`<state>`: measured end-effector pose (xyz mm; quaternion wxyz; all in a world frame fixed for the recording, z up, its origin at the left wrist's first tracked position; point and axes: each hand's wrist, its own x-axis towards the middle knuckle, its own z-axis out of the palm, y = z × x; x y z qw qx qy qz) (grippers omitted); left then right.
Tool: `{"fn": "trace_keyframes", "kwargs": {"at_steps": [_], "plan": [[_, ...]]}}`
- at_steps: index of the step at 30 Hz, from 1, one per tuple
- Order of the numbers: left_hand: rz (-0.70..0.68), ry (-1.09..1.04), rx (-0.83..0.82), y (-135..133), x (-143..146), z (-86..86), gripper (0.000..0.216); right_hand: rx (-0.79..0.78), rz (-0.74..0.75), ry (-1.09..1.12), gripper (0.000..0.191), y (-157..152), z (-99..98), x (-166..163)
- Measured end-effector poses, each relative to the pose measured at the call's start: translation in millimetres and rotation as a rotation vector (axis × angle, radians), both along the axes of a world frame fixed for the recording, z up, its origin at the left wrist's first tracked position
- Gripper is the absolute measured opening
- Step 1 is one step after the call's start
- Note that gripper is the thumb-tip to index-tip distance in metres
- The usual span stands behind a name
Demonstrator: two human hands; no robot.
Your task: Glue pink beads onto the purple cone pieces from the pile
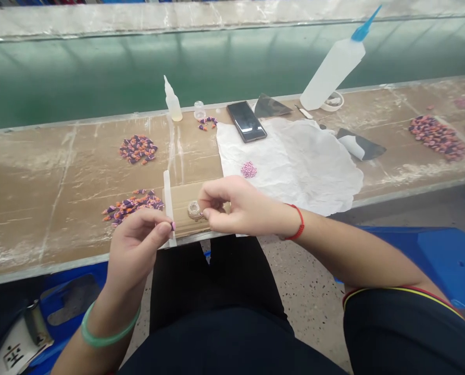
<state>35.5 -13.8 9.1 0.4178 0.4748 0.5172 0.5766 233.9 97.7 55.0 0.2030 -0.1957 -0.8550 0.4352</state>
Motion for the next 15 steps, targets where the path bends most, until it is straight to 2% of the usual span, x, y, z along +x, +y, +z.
{"fn": "trace_keyframes", "kwargs": {"at_steps": [3, 7, 11, 15], "plan": [[0.007, -0.017, -0.053, -5.5, -7.7, -5.7, 0.018, 0.016, 0.066, -0.148, 0.012, 16.8, -4.7, -6.4], [0.014, -0.035, -0.094, -14.8, -14.4, -11.4, 0.016, 0.142, 0.163, -0.374, 0.016, 34.3, -11.8, -23.6], [0.013, -0.033, -0.136, -22.2, -18.6, -14.9, 0.009, 0.260, 0.203, -0.560, 0.020, 41.1, -12.7, -41.2], [0.011, -0.021, -0.173, -23.0, -21.9, -16.1, 0.010, 0.313, 0.241, -0.663, 0.026, 42.9, -10.3, -52.5]]}}
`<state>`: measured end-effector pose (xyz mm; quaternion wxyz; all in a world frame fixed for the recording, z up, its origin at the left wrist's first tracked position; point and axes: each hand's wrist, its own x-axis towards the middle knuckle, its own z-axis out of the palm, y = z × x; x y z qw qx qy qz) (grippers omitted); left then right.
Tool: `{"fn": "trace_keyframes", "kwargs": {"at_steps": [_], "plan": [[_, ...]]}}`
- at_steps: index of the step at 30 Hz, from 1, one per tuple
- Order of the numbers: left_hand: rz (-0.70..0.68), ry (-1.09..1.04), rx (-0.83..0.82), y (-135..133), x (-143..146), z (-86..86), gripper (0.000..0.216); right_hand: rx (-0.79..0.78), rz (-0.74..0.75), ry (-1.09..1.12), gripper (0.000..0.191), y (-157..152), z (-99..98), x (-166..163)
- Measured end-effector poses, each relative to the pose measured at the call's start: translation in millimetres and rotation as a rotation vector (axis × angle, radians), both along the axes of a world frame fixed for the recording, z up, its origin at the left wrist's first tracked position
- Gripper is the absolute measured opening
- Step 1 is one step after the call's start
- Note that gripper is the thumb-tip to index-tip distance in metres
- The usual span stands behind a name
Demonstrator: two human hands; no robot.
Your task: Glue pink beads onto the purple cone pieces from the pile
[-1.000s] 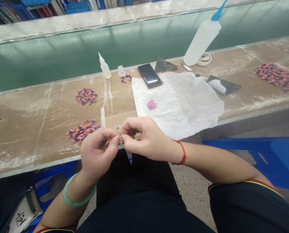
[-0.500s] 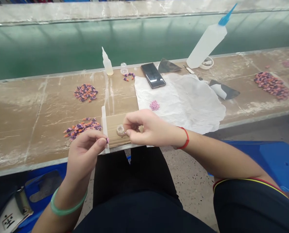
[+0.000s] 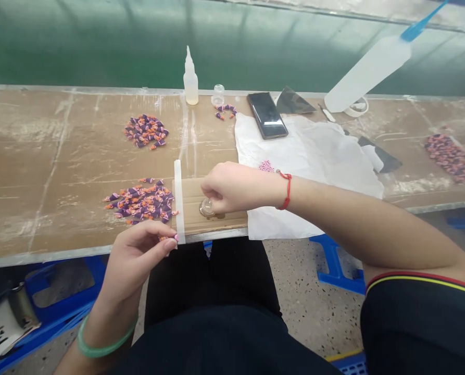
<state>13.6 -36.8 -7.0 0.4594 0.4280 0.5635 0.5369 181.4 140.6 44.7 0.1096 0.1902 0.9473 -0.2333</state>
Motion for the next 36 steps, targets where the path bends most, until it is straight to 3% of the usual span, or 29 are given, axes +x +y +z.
{"fn": "trace_keyframes", "kwargs": {"at_steps": [8, 17, 20, 26, 28, 36], "plan": [[0.013, 0.011, -0.019, 2.0, -4.7, -3.5, 0.011, 0.059, 0.061, -0.033, 0.030, 0.6, -2.6, -5.2], [0.025, -0.113, -0.027, 2.2, -3.5, -4.3, 0.015, 0.064, 0.049, -0.043, 0.032, 0.3, -1.6, -7.4], [0.061, -0.240, -0.005, 2.1, -0.6, -4.4, 0.015, -0.039, 0.008, 0.082, 0.026, -3.1, 6.3, -3.6], [0.049, -0.525, 0.054, 4.0, 10.2, 7.1, 0.015, -0.534, -0.177, 0.337, 0.007, -28.3, 23.2, 5.4], [0.022, -0.567, 0.058, 4.7, 14.4, 11.9, 0.015, -0.624, -0.200, 0.373, 0.006, -36.5, 25.4, 6.7], [0.028, -0.559, 0.063, 0.5, 24.5, 19.1, 0.015, -0.517, -0.129, 0.408, 0.008, -50.6, 29.6, 11.5]]}}
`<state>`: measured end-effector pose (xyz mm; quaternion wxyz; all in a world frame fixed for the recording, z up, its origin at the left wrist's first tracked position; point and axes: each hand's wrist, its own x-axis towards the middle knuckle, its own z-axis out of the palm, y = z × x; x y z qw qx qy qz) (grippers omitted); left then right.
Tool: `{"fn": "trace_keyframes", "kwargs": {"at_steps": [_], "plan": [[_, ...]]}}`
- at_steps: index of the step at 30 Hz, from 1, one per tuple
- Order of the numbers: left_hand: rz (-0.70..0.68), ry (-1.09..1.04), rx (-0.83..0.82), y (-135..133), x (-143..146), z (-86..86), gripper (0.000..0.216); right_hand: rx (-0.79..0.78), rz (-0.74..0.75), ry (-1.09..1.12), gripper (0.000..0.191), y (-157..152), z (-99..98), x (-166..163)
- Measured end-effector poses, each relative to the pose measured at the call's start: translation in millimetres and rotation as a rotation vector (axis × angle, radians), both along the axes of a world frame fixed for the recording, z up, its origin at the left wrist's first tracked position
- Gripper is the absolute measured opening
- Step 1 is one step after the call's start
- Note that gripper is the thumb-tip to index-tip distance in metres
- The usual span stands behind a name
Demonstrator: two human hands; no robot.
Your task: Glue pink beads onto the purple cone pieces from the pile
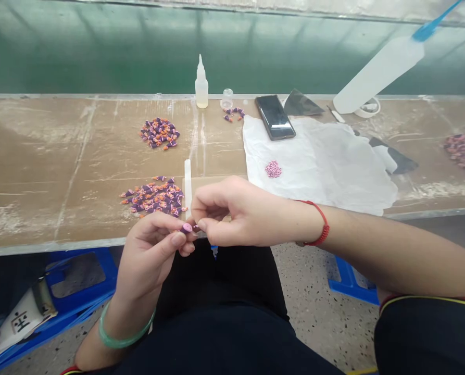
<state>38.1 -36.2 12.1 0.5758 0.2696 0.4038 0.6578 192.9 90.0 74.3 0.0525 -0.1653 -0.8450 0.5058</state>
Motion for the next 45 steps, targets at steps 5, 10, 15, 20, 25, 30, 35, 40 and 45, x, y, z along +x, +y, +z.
{"fn": "trace_keyframes", "kwargs": {"at_steps": [5, 10, 15, 20, 25, 30, 35, 40, 45], "plan": [[-0.012, 0.014, 0.025, -2.5, 0.4, 0.3, 0.010, 0.037, -0.007, 0.030, 0.009, -5.9, -0.8, 2.0], [0.017, 0.074, 0.033, -3.0, 2.3, 3.3, 0.014, 0.044, -0.011, 0.055, 0.008, -7.3, 1.2, 2.9], [0.022, 0.092, 0.023, -2.2, 5.0, 6.3, 0.017, 0.057, 0.000, 0.055, 0.009, -6.9, 2.5, 4.6], [0.013, 0.060, 0.017, -0.3, 6.2, 6.9, 0.014, 0.097, 0.002, 0.069, 0.010, -6.8, 2.5, 5.2], [-0.004, -0.009, -0.006, 0.6, 7.8, 8.9, 0.013, 0.188, 0.018, 0.109, 0.010, -8.3, 3.8, 4.8], [0.007, -0.038, -0.017, -0.2, 8.9, 8.7, 0.013, 0.287, 0.006, 0.147, 0.012, -12.2, 3.9, 4.6], [0.030, -0.030, -0.010, -0.2, 10.4, 7.7, 0.013, 0.359, -0.008, 0.156, 0.012, -14.8, 1.2, 4.5], [0.022, -0.012, -0.011, 0.7, 9.7, 9.4, 0.014, 0.410, 0.002, 0.161, 0.013, -15.5, -0.7, 4.7], [-0.008, 0.000, -0.015, 0.9, 7.4, 9.3, 0.013, 0.435, 0.032, 0.187, 0.014, -14.9, -3.1, 5.9]]}}
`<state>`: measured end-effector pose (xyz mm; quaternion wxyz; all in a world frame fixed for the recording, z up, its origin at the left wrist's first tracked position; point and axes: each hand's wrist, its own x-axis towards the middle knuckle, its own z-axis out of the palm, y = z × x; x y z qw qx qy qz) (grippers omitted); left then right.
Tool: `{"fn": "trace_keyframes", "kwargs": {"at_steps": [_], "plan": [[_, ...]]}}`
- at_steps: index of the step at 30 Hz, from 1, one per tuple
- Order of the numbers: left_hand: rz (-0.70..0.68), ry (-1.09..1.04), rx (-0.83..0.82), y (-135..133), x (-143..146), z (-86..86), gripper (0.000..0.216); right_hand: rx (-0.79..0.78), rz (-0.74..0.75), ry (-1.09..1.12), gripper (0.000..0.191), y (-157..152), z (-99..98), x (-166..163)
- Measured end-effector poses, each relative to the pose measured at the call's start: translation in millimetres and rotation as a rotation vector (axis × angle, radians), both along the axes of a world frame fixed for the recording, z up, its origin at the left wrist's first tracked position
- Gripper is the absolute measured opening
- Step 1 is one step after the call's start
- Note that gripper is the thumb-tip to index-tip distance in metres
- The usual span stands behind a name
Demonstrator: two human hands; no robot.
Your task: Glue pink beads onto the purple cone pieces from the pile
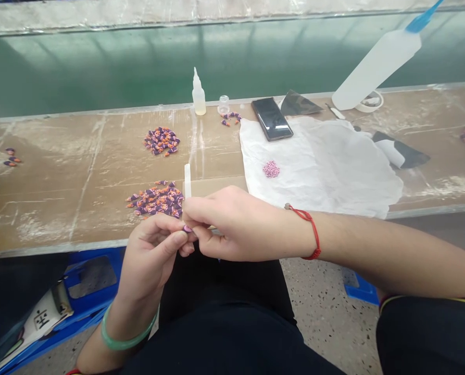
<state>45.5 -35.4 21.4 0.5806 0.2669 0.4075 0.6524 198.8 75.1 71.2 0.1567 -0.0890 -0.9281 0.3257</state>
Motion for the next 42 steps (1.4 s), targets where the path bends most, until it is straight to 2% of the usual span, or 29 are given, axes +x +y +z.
{"fn": "trace_keyframes", "kwargs": {"at_steps": [4, 8, 13, 15, 18, 22, 24, 27, 30, 32, 36, 42], "plan": [[-0.012, 0.021, -0.006, 1.1, -1.2, -2.0, 0.012, -0.027, -0.008, -0.006, 0.014, 3.2, -3.0, 1.4], [-0.057, 0.051, -0.029, 2.9, -1.6, -0.4, 0.014, -0.170, -0.024, -0.068, 0.012, 10.2, -1.6, 9.6], [-0.048, 0.144, -0.065, 6.2, -0.8, 4.7, 0.013, -0.359, -0.203, -0.005, 0.012, 23.5, -5.5, 27.6], [-0.046, 0.248, -0.083, 8.3, -3.3, 4.8, 0.011, -0.430, -0.263, 0.005, 0.009, 28.9, -11.5, 34.5], [-0.068, 0.510, -0.096, 13.1, -16.0, 1.9, 0.008, -0.444, -0.340, -0.007, 0.005, 36.7, -22.1, 45.3], [-0.109, 1.016, -0.100, 25.4, -51.8, -2.6, 0.010, -0.412, -0.428, -0.040, 0.015, 47.5, -34.6, 60.6], [-0.130, 1.219, -0.135, 36.7, -74.2, -2.7, 0.018, -0.384, -0.466, -0.042, 0.022, 52.9, -39.3, 66.5], [-0.046, 1.392, -0.197, 64.3, -106.6, -3.0, 0.029, -0.347, -0.511, -0.036, 0.032, 59.7, -43.4, 71.4], [0.097, 1.576, -0.214, 102.1, -131.9, -9.2, 0.017, -0.301, -0.522, -0.034, 0.032, 64.6, -45.6, 74.0], [0.074, 1.728, -0.235, 126.5, -142.0, -15.9, 0.013, -0.286, -0.518, -0.033, 0.030, 66.7, -47.3, 75.9], [0.013, 1.847, -0.273, 155.1, -146.0, -24.3, 0.010, -0.277, -0.525, -0.040, 0.030, 67.4, -49.8, 79.9], [-0.067, 1.905, -0.327, 149.6, -137.2, -18.8, 0.010, -0.308, -0.593, -0.019, 0.033, 68.3, -51.9, 85.6]]}}
